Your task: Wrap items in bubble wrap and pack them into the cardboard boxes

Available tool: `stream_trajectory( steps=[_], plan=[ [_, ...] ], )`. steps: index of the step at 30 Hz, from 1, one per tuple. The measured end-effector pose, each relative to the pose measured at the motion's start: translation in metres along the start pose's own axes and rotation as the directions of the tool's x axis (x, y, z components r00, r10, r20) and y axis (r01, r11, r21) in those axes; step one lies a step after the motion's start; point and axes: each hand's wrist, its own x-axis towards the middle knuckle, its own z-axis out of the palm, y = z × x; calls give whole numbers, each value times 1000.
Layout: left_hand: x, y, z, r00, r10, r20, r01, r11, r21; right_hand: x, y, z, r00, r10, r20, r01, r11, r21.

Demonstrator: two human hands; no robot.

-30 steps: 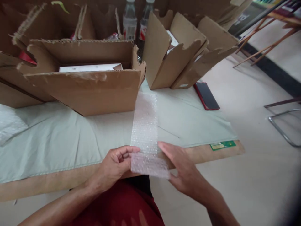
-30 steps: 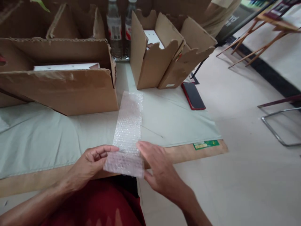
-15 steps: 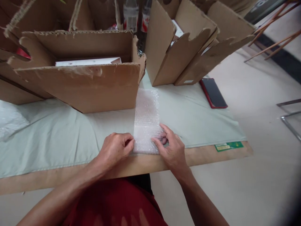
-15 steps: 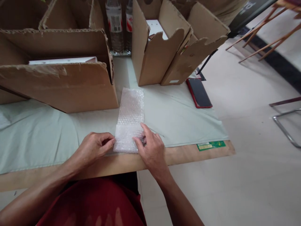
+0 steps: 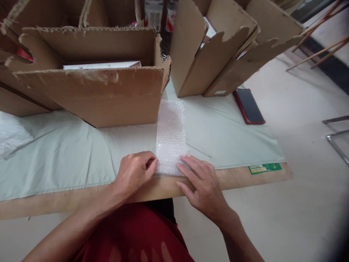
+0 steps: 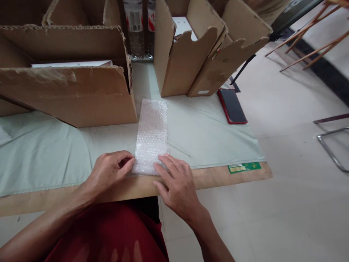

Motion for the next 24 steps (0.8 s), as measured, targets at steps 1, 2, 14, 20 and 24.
stream_trajectory(
  steps=[1,2,14,20,24],
  plan=[
    [-4,1,0,995,71,-70,-72,997,-18,0,1,4,1000,-5,10,6,1000,-3],
    [-8,2,1,979,153,-131,-158,987,-25,0,3,7,1000,-9,5,9,1000,-2],
    [-21,8,14,954,270,-128,-293,930,-224,13,1,0,989,147,-7,-140,956,258],
    [0,6,21,976,195,-93,-202,976,-81,5,-2,1,984,66,-166,-63,998,24],
    [0,4,25,952,241,-189,-235,971,54,3,1,6,998,8,-67,-9,1000,-7]
  ],
)
